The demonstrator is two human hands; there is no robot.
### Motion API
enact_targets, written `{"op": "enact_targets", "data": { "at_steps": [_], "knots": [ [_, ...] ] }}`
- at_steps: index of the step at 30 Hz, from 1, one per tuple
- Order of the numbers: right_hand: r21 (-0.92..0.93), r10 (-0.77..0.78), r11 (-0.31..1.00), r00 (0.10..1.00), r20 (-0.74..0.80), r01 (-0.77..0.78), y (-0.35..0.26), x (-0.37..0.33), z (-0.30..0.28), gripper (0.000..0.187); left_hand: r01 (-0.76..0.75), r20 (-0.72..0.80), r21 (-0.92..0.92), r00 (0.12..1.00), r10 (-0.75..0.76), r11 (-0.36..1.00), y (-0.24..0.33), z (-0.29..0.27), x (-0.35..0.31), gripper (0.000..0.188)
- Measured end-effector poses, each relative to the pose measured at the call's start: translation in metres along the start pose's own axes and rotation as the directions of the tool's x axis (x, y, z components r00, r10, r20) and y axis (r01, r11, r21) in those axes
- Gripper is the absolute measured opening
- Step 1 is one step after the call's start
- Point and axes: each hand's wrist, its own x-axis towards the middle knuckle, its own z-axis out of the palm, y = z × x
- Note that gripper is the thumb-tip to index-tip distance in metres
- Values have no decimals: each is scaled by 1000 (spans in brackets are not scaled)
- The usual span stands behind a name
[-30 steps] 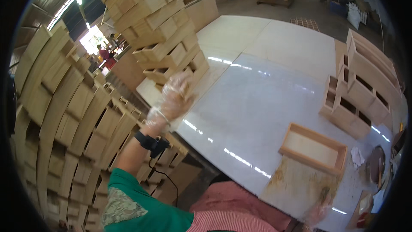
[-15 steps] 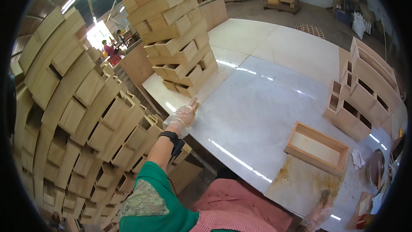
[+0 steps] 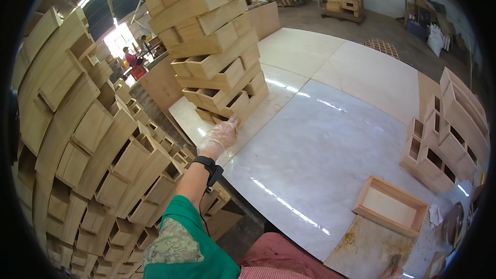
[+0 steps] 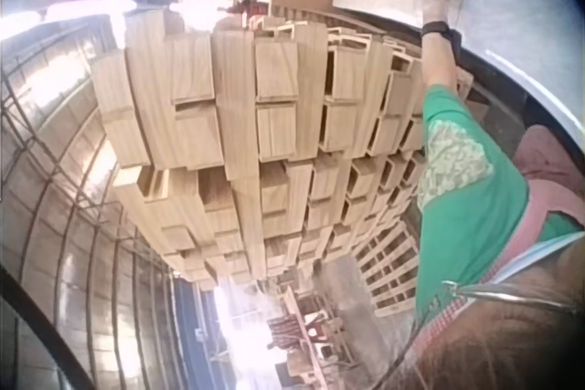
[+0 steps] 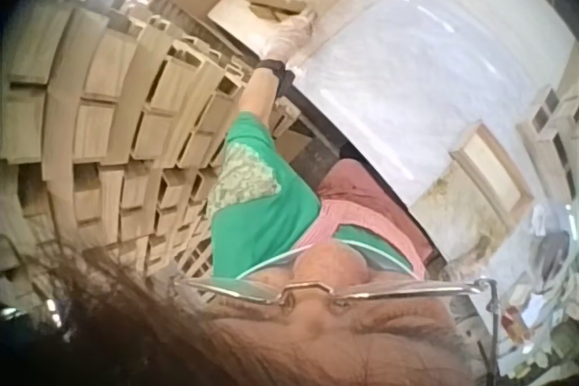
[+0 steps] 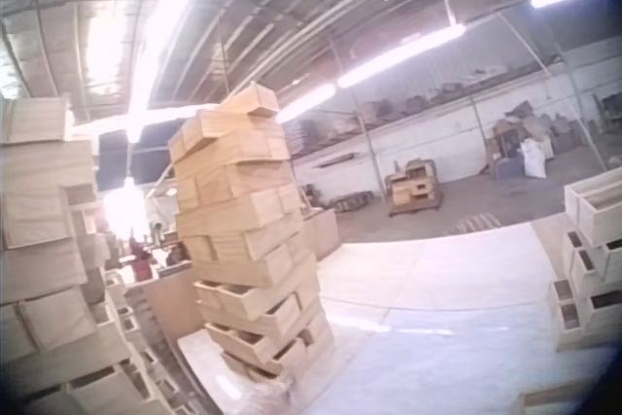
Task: The person wipes the surfaces of a wooden drawer with a cloth, places it onto a stack, and then wipes the interior and exterior of another wooden drawer and its divider.
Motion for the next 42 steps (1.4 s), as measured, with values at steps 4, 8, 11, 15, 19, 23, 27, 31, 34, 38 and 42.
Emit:
{"op": "enact_targets", "data": {
  "at_steps": [4, 8, 11, 15, 19, 23, 27, 31, 34, 38, 42],
  "knots": [
    [-15, -7, 1000, 998, -67, 6, 4, -1, -1, 32, -67, -89, -41, 994, 63, 997, -5, -11, 3, 43],
    [-169, 221, 969, 937, 271, -180, -37, 9, -43, 40, -10, -139, -89, 990, -3, 996, -3, -36, 1, 50],
    [-54, 143, 989, 963, 229, -134, -46, 6, -46, 41, 25, -95, -107, 995, -35, 994, -18, -40, 1, 51],
    [88, 25, 995, 985, 173, -40, -66, 5, -56, 42, -84, -179, -120, 982, 62, 989, -4, -58, 9, 50],
    [-25, 128, 992, 974, 189, -125, -57, 2, -55, 41, -8, -167, -134, 986, -14, 991, 12, -89, 13, 53],
    [13, -68, 998, 994, 88, 67, -36, 0, -43, 38, -71, -317, -75, 947, 43, 995, 5, -90, 20, 54],
    [10, -23, 1000, 989, 148, 22, -44, 1, -53, 35, -58, -402, 30, 913, 66, 998, 6, -116, 20, 55],
    [-1, -8, 1000, 992, 123, 9, -25, 0, -41, 33, 26, -381, 63, 925, 0, 998, -4, -136, 18, 52],
    [-59, -44, 997, 997, 65, 48, -16, 1, -34, 33, -51, -368, 43, 928, 63, 998, 1, -148, 24, 52],
    [-54, -42, 998, 997, 57, 45, -7, -2, -31, 33, -52, -379, 55, 923, 69, 997, 18, -169, 34, 50],
    [-45, -52, 997, 997, 49, 55, -3, -2, -28, 33, -62, -444, 73, 892, 89, 995, 12, -171, 43, 49]
  ]
}}
